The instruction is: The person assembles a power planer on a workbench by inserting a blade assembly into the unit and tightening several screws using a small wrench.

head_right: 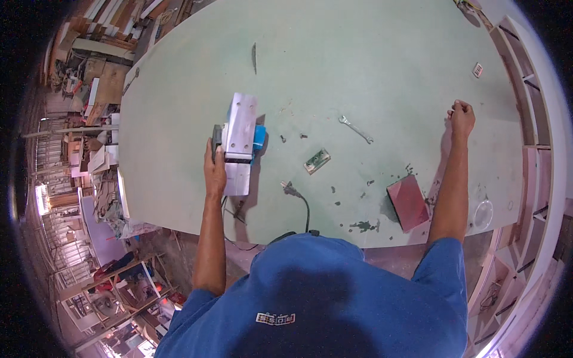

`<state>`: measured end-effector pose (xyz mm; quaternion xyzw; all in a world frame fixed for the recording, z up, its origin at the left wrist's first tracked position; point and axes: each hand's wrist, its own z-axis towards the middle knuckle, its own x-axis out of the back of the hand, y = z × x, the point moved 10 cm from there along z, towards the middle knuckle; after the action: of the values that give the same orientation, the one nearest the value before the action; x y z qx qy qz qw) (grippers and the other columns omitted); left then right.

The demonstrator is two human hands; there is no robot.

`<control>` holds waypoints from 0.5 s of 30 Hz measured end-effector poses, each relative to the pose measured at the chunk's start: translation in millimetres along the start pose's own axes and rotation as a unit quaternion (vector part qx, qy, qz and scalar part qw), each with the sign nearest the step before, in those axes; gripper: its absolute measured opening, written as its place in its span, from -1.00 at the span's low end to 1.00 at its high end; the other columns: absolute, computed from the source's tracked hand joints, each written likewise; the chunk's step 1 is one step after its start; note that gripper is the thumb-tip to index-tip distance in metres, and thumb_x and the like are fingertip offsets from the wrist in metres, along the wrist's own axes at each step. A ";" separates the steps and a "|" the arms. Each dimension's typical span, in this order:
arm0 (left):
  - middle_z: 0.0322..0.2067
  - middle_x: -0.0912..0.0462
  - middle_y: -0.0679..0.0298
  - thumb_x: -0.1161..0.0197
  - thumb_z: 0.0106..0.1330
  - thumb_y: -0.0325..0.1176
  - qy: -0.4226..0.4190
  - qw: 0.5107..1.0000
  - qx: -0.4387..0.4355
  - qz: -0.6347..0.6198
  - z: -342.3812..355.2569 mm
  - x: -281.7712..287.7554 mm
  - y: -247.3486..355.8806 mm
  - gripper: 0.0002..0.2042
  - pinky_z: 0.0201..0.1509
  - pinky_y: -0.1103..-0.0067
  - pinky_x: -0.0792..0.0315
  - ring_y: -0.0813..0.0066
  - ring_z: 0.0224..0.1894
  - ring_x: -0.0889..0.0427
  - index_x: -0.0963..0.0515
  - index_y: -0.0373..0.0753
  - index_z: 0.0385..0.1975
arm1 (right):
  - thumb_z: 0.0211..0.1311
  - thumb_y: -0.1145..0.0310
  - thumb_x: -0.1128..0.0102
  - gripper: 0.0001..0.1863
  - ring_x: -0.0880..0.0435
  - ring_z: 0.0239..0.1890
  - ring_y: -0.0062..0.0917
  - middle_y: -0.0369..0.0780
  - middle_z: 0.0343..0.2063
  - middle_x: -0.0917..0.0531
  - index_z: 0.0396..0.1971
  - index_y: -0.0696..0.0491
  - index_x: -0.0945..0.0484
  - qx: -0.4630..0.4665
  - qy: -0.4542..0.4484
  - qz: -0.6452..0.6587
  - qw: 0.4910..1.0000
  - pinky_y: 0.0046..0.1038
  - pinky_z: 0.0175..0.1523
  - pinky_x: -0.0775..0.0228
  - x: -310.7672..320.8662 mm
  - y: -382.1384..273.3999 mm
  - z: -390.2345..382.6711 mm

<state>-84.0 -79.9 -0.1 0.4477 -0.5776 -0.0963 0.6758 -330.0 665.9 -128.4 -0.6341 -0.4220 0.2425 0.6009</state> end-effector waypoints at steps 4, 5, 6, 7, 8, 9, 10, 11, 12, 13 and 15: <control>0.53 -0.13 -0.06 0.10 0.64 -0.12 -0.046 0.999 0.009 -0.027 20.2 -24.1 3.2 -0.39 0.61 0.32 -0.03 0.07 0.57 -0.11 -0.09 -0.36 0.54 | 0.36 0.36 -0.20 -0.82 -0.68 -0.34 -0.51 -0.21 -0.28 -0.70 -0.12 0.08 -0.63 0.023 0.101 -0.009 0.995 -0.45 -0.26 -0.54 68.0 38.4 117.9; 0.55 -0.09 -0.01 0.12 0.64 -0.16 -0.094 0.990 -0.107 -0.019 44.2 -42.1 -11.0 -0.40 0.62 0.29 -0.01 0.10 0.58 -0.08 -0.07 -0.36 0.55 | 0.31 0.33 -0.20 -0.79 -0.72 -0.18 -0.42 -0.19 -0.20 -0.75 -0.14 0.06 -0.68 0.115 0.162 -0.144 0.969 -0.30 -0.08 -0.56 129.7 4.7 166.1; 0.56 -0.06 -0.01 0.13 0.63 -0.16 -0.116 0.990 -0.012 -0.075 33.4 -58.5 4.4 -0.39 0.61 0.28 -0.03 0.08 0.56 -0.11 -0.05 -0.34 0.56 | 0.27 0.30 -0.20 -0.75 -0.73 -0.14 -0.33 -0.14 -0.18 -0.76 -0.12 0.05 -0.69 0.080 0.190 -0.167 0.964 -0.27 0.00 -0.55 130.5 23.9 174.2; 0.57 -0.05 0.01 0.12 0.62 -0.17 -0.114 0.992 -0.043 -0.043 30.4 -33.9 -33.3 -0.37 0.55 0.34 -0.14 0.15 0.53 -0.20 0.00 -0.32 0.58 | 0.24 0.28 -0.19 -0.71 -0.74 -0.09 -0.25 -0.09 -0.17 -0.76 -0.10 0.04 -0.70 0.043 0.204 -0.168 0.964 -0.24 0.07 -0.54 108.4 27.8 174.1; 0.57 -0.06 0.05 0.10 0.61 -0.16 -0.095 0.992 0.038 -0.070 -8.8 -2.3 -45.5 -0.36 0.51 0.39 -0.19 0.20 0.51 -0.24 0.02 -0.30 0.59 | 0.25 0.24 -0.19 -0.70 -0.74 -0.08 -0.21 -0.08 -0.16 -0.76 -0.11 0.03 -0.70 0.011 0.194 -0.205 0.959 -0.23 0.09 -0.54 40.2 21.1 139.3; 0.57 -0.06 0.08 0.08 0.59 -0.16 -0.080 0.985 0.101 -0.110 -27.9 18.5 -37.9 -0.34 0.46 0.43 -0.24 0.24 0.49 -0.28 0.04 -0.27 0.60 | 0.25 0.20 -0.18 -0.69 -0.74 -0.08 -0.18 -0.06 -0.16 -0.76 -0.12 0.02 -0.71 -0.010 0.201 -0.238 0.950 -0.22 0.11 -0.55 11.5 4.5 120.7; 0.57 -0.06 0.08 0.08 0.59 -0.16 -0.079 0.985 0.100 -0.113 -25.2 14.8 -28.9 -0.34 0.46 0.43 -0.24 0.24 0.49 -0.28 0.04 -0.27 0.60 | 0.25 0.20 -0.18 -0.69 -0.74 -0.08 -0.18 -0.06 -0.16 -0.76 -0.12 0.02 -0.71 -0.007 0.202 -0.237 0.950 -0.22 0.11 -0.55 14.3 -1.1 136.3; 0.57 -0.08 0.12 0.06 0.57 -0.16 -0.081 0.981 0.111 -0.137 -24.4 11.7 -25.5 -0.33 0.43 0.47 -0.26 0.29 0.48 -0.29 0.04 -0.23 0.61 | 0.30 0.19 -0.15 -0.70 -0.74 -0.09 -0.17 -0.04 -0.16 -0.76 -0.15 0.05 -0.70 0.037 0.207 -0.291 0.934 -0.20 0.09 -0.55 22.1 -4.8 160.6; 0.56 -0.12 0.14 0.03 0.55 -0.14 -0.071 0.981 0.104 -0.151 -16.5 9.1 -24.0 -0.31 0.42 0.49 -0.25 0.30 0.48 -0.28 0.03 -0.22 0.61 | 0.34 0.18 -0.11 -0.69 -0.74 -0.10 -0.16 -0.03 -0.16 -0.75 -0.18 0.08 -0.69 0.078 0.210 -0.343 0.912 -0.17 0.07 -0.56 38.0 7.7 192.3; 0.54 -0.15 0.16 0.00 0.53 -0.12 -0.067 0.978 0.093 -0.173 -6.7 -1.9 -26.3 -0.29 0.42 0.50 -0.25 0.31 0.48 -0.27 0.03 -0.20 0.61 | 0.42 0.20 -0.03 -0.65 -0.73 -0.13 -0.15 0.00 -0.18 -0.74 -0.19 0.14 -0.69 0.198 0.172 -0.517 0.815 -0.15 0.02 -0.55 52.1 -12.6 227.3; 0.54 -0.15 0.08 -0.07 0.52 -0.03 -0.069 0.979 0.076 -0.176 13.6 -28.4 -5.4 -0.24 0.51 0.36 -0.18 0.21 0.51 -0.22 0.00 -0.27 0.59 | 0.54 0.08 0.08 -0.48 -0.71 -0.22 -0.19 0.01 -0.30 -0.74 -0.28 0.22 -0.70 0.296 0.169 -0.547 0.765 -0.14 -0.07 -0.52 88.2 -17.2 262.2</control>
<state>-102.7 -71.4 -24.6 0.5848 -0.5401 -0.2004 0.5710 -501.4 883.6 -136.2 -0.1175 -0.4958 -0.1253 0.8513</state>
